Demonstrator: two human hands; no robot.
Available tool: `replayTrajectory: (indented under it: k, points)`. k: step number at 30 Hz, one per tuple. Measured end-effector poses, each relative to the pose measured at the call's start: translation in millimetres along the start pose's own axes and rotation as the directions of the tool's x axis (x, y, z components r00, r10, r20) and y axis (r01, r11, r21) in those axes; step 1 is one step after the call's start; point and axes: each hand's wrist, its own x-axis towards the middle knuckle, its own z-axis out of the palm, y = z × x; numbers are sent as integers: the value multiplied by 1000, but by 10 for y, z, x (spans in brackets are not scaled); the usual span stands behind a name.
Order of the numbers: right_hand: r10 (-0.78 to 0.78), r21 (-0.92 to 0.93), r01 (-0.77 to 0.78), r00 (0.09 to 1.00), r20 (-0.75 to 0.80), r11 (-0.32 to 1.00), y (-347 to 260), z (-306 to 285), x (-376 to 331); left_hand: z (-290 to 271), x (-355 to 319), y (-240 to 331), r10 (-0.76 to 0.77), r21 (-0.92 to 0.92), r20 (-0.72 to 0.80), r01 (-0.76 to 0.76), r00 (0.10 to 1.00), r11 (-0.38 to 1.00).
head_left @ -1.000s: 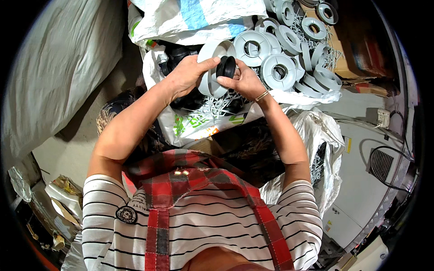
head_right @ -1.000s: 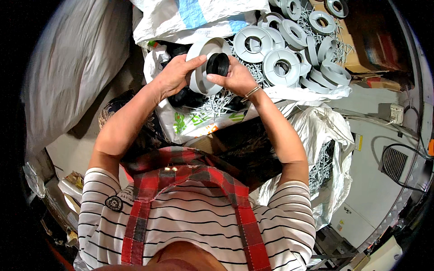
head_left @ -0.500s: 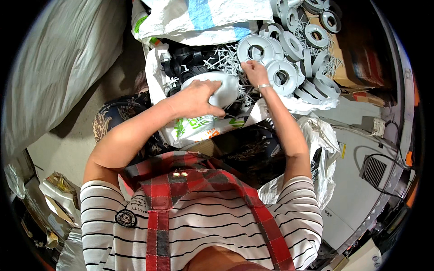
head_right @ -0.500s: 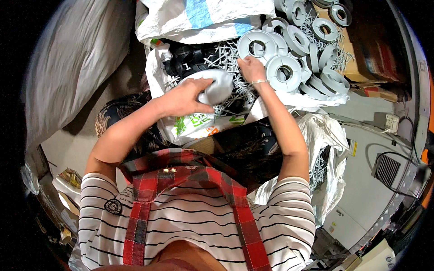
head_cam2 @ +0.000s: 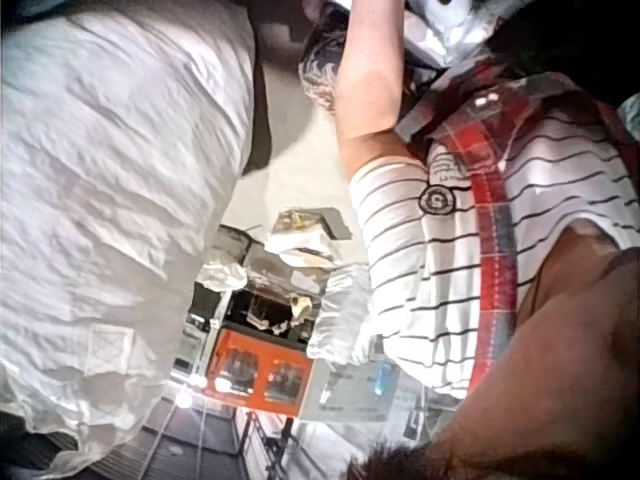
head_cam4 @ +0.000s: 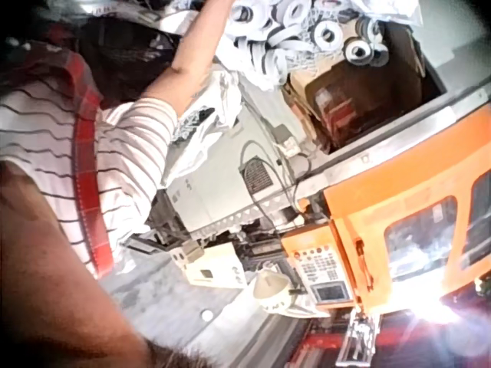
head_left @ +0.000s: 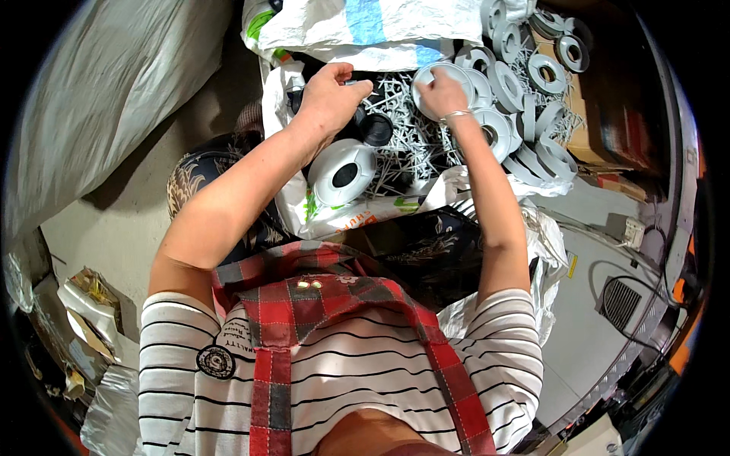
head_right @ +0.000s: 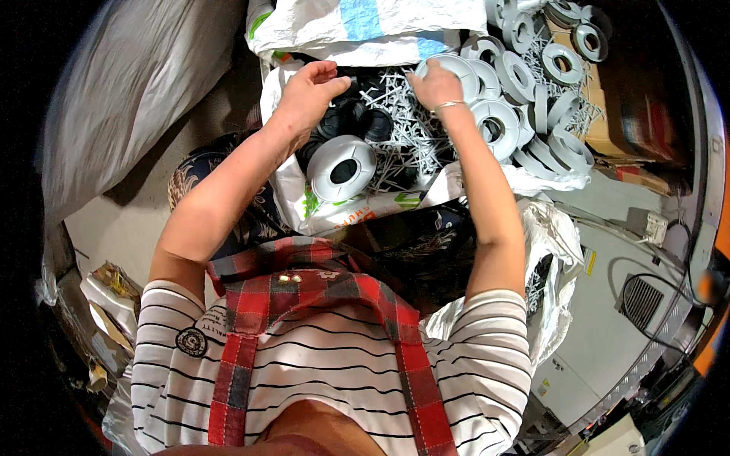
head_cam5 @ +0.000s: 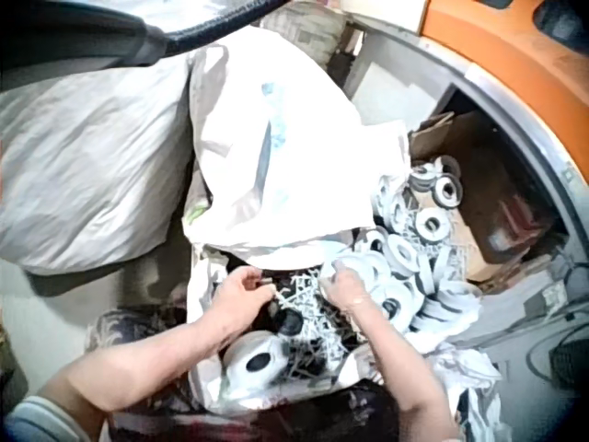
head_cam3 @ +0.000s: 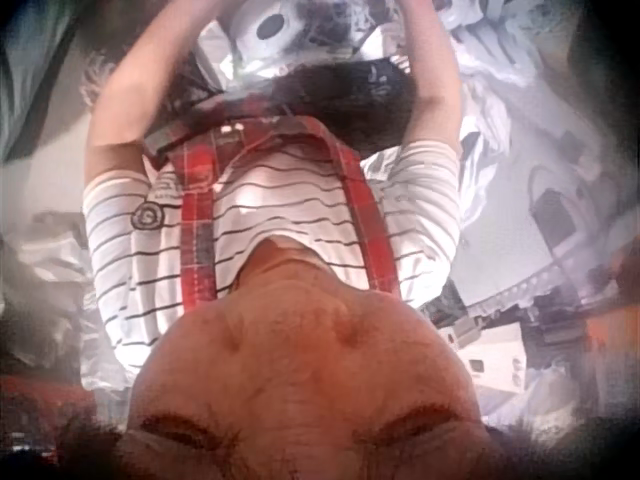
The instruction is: The person sorts white plastic frames and circular plastic components in a workshop setting. They pick up frames from a tray, stack them, and place them into a white sack. Later, they handle circular plastic parts, removing small metal wire pieces from their centers and stacking them on a surface.
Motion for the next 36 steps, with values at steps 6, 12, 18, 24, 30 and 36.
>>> replayTrajectory:
  k: [6, 12, 18, 24, 30, 36]
  points:
    - [30, -367, -10, 998, 48, 930, 646, 889, -178, 22, -68, 165, -95, -90, 66, 101, 993, 991]
    - [44, 578, -45, 999, 17, 815, -56, -231, -337, 17, -37, 164, -115, -63, 114, 123, 987, 990]
    - [-389, 820, -302, 915, 107, -486, -173, -461, -577, 38, -161, 405, -257, -537, 386, 442, 886, 718]
    - [86, 292, -79, 996, -11, 953, 95, 1028, -684, -57, -166, 427, -61, -304, 147, 104, 987, 947]
    - [130, 342, -56, 972, -195, 938, 186, 934, -639, -31, -50, 141, -11, -95, 163, 27, 987, 995]
    - [171, 898, -101, 985, 30, 428, -384, -302, -913, 80, -202, 283, -188, -341, 496, 389, 848, 856]
